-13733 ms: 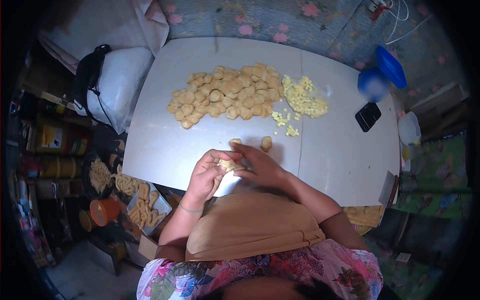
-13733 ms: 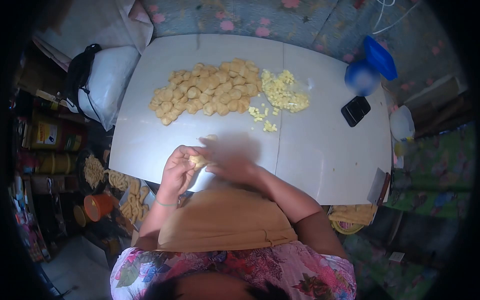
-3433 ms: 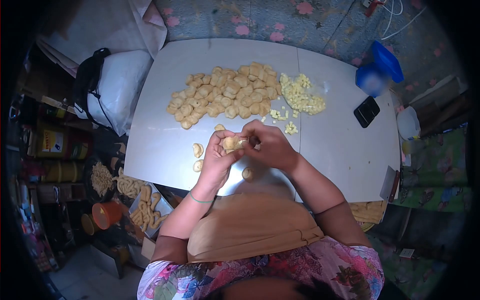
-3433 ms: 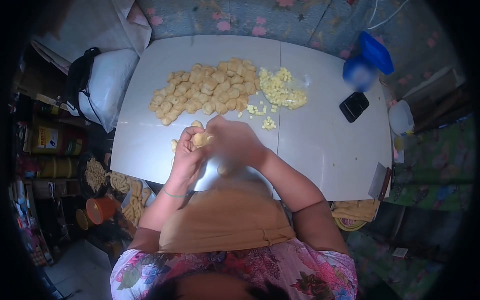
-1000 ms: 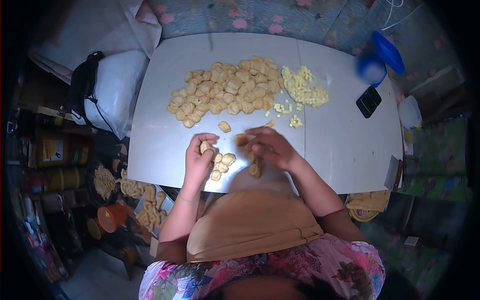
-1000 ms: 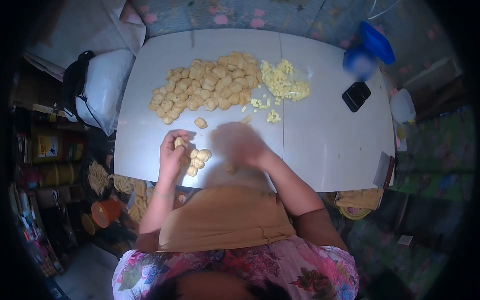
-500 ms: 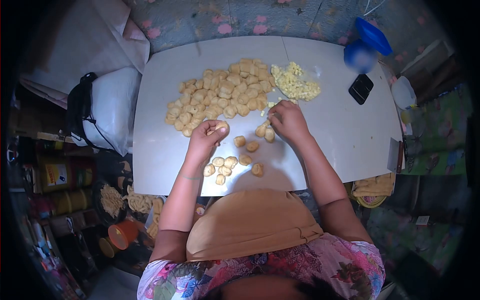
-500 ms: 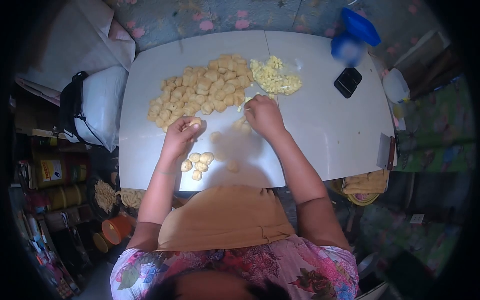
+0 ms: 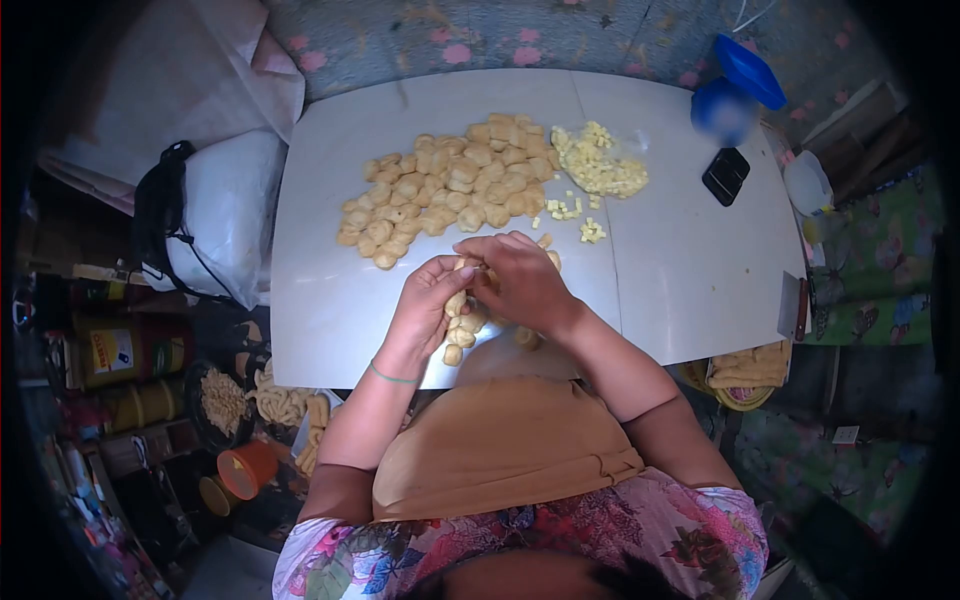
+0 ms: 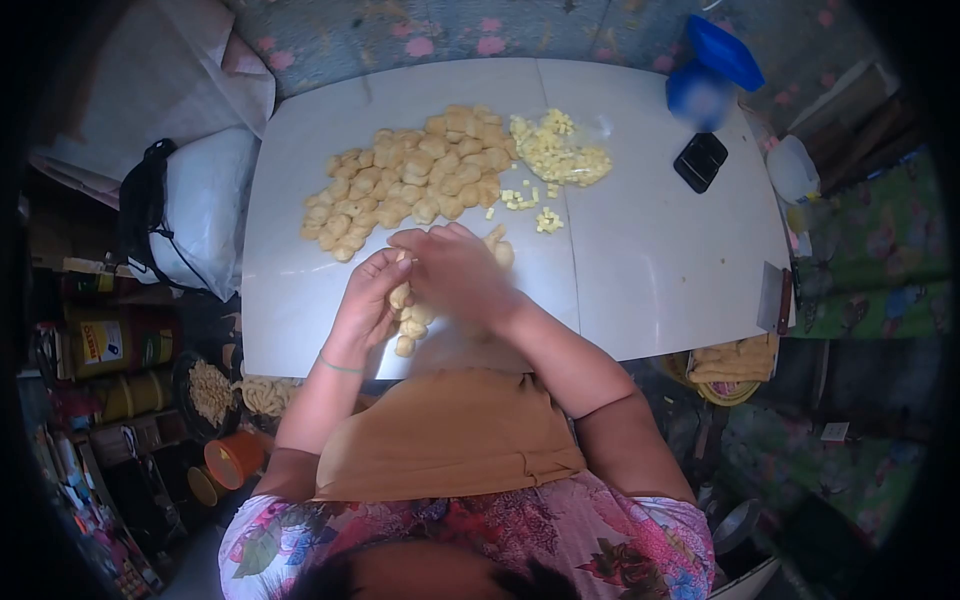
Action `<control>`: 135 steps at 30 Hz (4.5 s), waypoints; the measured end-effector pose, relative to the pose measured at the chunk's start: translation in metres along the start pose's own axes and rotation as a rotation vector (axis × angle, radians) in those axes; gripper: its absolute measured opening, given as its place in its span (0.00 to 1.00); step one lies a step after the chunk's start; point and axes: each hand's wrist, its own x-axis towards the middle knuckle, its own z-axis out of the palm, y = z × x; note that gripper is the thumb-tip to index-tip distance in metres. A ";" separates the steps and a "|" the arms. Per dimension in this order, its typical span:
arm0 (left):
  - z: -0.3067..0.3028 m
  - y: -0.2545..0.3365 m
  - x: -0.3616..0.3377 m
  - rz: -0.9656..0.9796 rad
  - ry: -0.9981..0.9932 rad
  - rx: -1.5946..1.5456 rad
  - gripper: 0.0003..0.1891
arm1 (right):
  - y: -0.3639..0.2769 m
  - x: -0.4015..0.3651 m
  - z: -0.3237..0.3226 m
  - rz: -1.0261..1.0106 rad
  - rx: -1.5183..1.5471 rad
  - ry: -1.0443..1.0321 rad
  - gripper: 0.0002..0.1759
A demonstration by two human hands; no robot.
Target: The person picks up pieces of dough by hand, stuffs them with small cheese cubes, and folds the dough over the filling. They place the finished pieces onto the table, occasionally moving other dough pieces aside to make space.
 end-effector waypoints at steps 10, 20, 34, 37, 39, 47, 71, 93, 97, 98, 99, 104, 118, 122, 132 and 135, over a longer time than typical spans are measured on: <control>0.009 0.013 -0.013 0.142 0.016 -0.303 0.07 | -0.026 -0.010 0.007 0.509 0.491 -0.014 0.23; 0.002 0.006 -0.016 0.262 -0.046 -0.478 0.08 | 0.000 -0.032 0.047 0.471 0.511 0.033 0.17; -0.040 0.037 -0.026 0.248 0.157 -0.423 0.15 | 0.000 -0.030 0.021 0.711 1.187 0.416 0.12; -0.048 0.030 -0.027 0.328 0.161 -0.166 0.16 | 0.009 -0.037 0.017 0.752 1.205 0.240 0.12; -0.062 0.026 -0.025 0.338 0.139 -0.075 0.15 | 0.008 -0.036 0.016 0.826 1.136 0.067 0.11; -0.086 0.022 -0.024 0.522 0.280 0.309 0.09 | -0.036 0.030 0.000 0.486 0.429 -0.609 0.10; -0.137 0.074 0.083 0.790 0.167 1.429 0.22 | 0.083 0.144 0.122 0.305 -0.166 -0.416 0.25; -0.056 0.111 0.057 0.170 -0.171 -0.246 0.22 | 0.004 0.108 0.032 0.548 1.180 0.189 0.09; -0.029 0.064 0.044 -0.071 -0.096 -0.368 0.24 | 0.002 0.079 0.033 0.165 0.475 0.007 0.06; -0.034 0.052 0.046 -0.105 -0.157 -0.349 0.22 | 0.003 0.068 0.031 0.250 0.466 -0.066 0.06; -0.038 0.042 0.047 -0.116 -0.165 -0.333 0.21 | 0.007 0.056 0.030 0.217 0.388 0.012 0.06; -0.025 0.027 0.029 -0.131 -0.156 -0.333 0.18 | 0.059 -0.015 0.001 0.436 0.115 0.203 0.09; 0.017 -0.011 0.014 -0.134 -0.142 -0.310 0.16 | 0.123 -0.024 -0.022 0.221 -0.131 -0.026 0.06; 0.025 -0.021 0.013 -0.115 -0.094 -0.342 0.17 | 0.128 -0.033 -0.048 0.434 -0.062 -0.121 0.07; 0.067 -0.039 0.020 -0.094 -0.130 -0.428 0.24 | 0.118 -0.052 -0.079 0.664 0.067 -0.064 0.12; 0.075 -0.044 0.025 -0.074 -0.133 -0.411 0.24 | 0.129 -0.062 -0.077 0.551 -0.140 -0.105 0.13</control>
